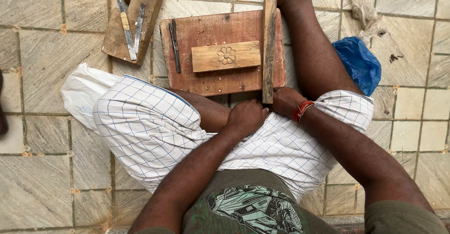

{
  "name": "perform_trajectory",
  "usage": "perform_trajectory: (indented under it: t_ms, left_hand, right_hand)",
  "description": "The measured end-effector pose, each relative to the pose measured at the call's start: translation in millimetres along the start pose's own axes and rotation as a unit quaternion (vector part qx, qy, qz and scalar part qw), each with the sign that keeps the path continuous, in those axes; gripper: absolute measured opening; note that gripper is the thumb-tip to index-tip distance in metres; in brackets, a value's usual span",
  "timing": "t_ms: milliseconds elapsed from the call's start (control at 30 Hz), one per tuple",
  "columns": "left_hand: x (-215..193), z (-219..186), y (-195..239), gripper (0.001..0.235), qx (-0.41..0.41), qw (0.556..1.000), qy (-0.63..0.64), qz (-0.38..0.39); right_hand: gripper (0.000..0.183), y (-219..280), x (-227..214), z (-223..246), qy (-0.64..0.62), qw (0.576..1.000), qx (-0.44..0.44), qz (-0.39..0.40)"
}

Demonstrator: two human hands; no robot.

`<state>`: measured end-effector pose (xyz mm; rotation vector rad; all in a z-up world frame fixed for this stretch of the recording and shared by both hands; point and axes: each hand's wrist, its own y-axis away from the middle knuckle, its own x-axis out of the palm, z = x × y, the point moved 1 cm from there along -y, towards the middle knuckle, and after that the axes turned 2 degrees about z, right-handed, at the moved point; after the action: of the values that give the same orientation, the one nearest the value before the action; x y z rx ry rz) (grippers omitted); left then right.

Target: The person sits on a tiled floor and carves a floral design into a small rectangular wooden block. They use a chisel held in the left hand and a wooden mallet in the right hand to strike the chisel, removing wood shavings to shape the petals and center of the flower.

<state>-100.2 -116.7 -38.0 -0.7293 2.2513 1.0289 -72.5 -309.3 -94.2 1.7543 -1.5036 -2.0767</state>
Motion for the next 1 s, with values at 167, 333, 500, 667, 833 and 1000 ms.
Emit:
perform_trajectory:
  t_ms: [167, 333, 500, 667, 833, 1000]
  left_hand:
    - [-3, 1, 4, 0.046, 0.036, 0.999, -0.002, -0.034]
    - [-3, 3, 5, 0.045, 0.019, 0.999, 0.019, -0.027]
    - [-11, 1, 11, 0.045, 0.024, 1.000, 0.006, -0.004]
    - [-31, -4, 26, 0.042, 0.064, 0.997, 0.036, 0.013]
    - [-59, -2, 53, 0.033, 0.088, 0.994, 0.035, 0.055]
    - [-141, 63, 64, 0.027, 0.029, 0.992, -0.083, -0.088]
  right_hand:
    - [0.020, 3, -4, -5, -0.006, 1.000, -0.015, 0.024]
    - [0.022, 10, -11, -12, -0.016, 0.999, -0.002, 0.042]
    - [0.019, 41, -60, -20, -0.131, 0.984, 0.095, 0.081]
    - [0.031, 106, -89, -20, -0.227, 0.949, 0.220, -0.010]
    - [0.027, 145, -65, -9, -0.368, 0.833, 0.346, -0.225]
    - [0.047, 115, -43, 32, -0.643, 0.598, 0.235, -0.417]
